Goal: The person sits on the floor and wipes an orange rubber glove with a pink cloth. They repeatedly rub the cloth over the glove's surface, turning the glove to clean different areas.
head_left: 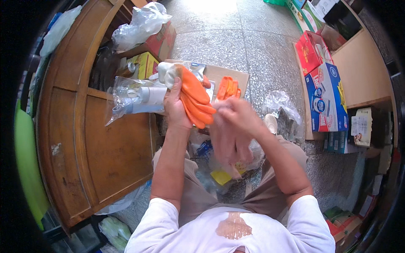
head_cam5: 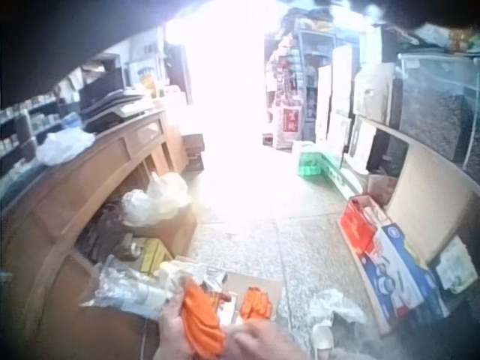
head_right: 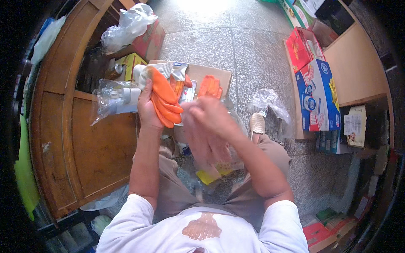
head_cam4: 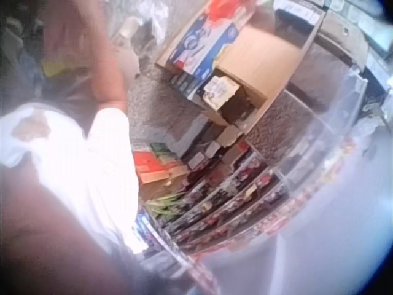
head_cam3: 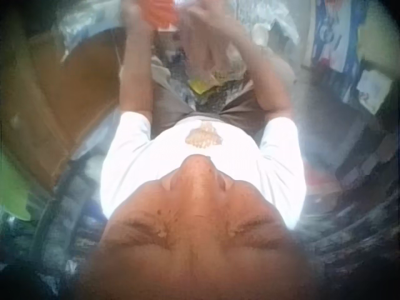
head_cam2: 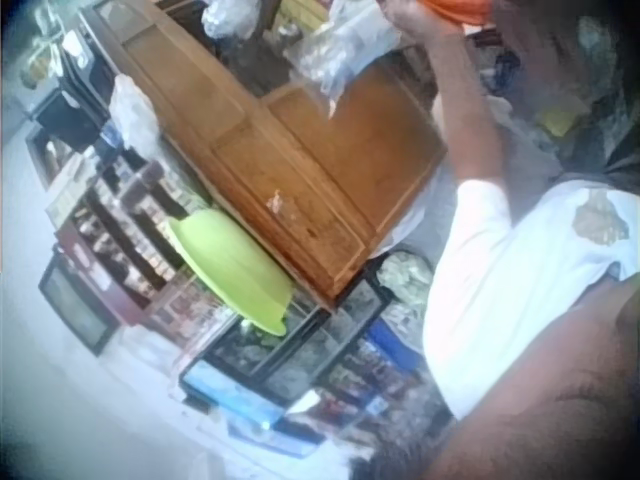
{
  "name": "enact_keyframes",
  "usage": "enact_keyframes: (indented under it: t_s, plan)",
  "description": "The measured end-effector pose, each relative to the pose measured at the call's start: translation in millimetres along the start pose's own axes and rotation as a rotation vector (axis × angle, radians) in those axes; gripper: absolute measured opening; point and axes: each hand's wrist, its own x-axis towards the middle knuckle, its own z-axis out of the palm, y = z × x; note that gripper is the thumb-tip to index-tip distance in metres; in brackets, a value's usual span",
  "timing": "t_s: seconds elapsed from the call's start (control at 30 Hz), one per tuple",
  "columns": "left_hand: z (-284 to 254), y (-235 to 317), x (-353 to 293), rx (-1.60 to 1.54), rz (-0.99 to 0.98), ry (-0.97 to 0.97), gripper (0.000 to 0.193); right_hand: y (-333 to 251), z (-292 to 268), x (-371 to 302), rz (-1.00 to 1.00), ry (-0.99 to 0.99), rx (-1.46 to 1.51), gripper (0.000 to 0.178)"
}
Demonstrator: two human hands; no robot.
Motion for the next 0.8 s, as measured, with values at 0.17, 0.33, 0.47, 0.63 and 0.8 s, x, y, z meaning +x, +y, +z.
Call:
enact_keyframes:
  t_s: [0.17, 0.33, 0.47, 0.63, 0.8]
  plan:
    - [3.2, -1.3, -3.0, 0.086, -0.006, -0.103, 0.040, 21.5, -35.5, 14.7, 0.122, 0.087, 0.533, 0.032]
    - [-15.4, -3.0, -1.2, 0.218, -0.005, -0.201, 0.050, -15.0, -71.5, 1.0, 0.125, 0.073, 1.424, 0.042]
    - [-1.2, -8.0, -1.6, 0.169, -0.070, -0.214, 0.049, 29.2, -50.7, 14.1, 0.222, -0.001, 1.636, 0.044]
    - [-0.4, -0.2, -10.2, 0.125, -0.140, -0.152, 0.046, 10.9, -44.4, 7.9, 0.065, -0.211, 1.784, 0.044]
    - [1.9, 7.6, -13.2, 0.084, -0.136, -0.164, 0.044, 28.8, -43.1, 9.5, 0.032, -0.349, 1.882, 0.046]
